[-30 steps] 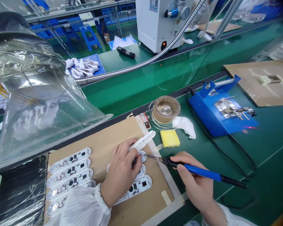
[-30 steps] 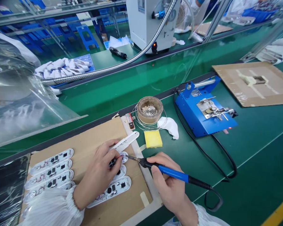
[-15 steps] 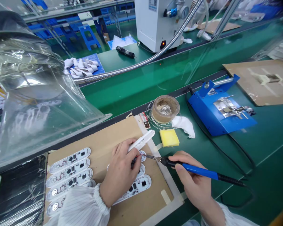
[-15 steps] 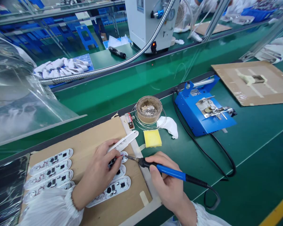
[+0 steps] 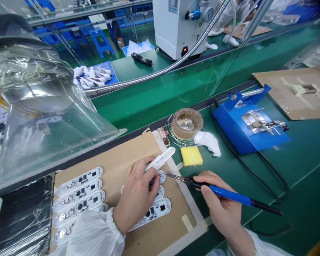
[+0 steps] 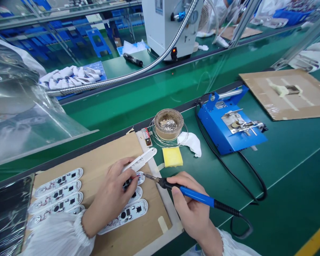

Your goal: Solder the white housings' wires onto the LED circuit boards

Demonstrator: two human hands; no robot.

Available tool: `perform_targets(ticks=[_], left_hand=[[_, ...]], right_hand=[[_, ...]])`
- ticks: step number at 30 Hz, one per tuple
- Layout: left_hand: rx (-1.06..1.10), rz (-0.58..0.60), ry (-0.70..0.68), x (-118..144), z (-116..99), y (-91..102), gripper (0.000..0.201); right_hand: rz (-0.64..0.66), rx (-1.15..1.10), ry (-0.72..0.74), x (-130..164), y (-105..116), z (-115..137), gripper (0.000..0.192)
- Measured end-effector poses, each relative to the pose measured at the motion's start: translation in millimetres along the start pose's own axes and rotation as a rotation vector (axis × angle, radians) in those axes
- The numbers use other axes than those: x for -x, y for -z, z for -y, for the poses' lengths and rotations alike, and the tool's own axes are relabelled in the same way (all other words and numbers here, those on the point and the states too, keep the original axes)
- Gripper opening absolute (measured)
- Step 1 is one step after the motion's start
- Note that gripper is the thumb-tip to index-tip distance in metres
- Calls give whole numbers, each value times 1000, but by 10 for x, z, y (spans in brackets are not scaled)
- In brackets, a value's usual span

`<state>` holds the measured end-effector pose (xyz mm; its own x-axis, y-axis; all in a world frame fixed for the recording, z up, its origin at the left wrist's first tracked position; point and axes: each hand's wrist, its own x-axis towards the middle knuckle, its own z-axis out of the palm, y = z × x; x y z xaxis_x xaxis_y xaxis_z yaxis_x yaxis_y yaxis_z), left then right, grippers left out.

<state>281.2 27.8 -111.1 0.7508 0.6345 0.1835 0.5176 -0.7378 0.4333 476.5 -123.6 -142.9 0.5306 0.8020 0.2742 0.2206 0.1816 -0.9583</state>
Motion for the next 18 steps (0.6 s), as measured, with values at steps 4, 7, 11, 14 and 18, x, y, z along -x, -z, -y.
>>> perform_targets(ticks=[4,7,11,14,18], left_hand=[[-10,-1,7,5,-14,-5,14],[-37,-2,8,16,-32,3,15],[-56,-7,2,14,-14,-8,15],[-54,-15,20,-3,3,-56,16],[-42,15,97,101,-97,-25,8]], right_hand=[[-32,-5,37,7,4,-6,23],[-125,33,97,19,-6,-12,23],[-248,75,200,24,-29,-62,24],[-297,126,243,44,-11,-78,20],[-361,253,164,90,-47,103,15]])
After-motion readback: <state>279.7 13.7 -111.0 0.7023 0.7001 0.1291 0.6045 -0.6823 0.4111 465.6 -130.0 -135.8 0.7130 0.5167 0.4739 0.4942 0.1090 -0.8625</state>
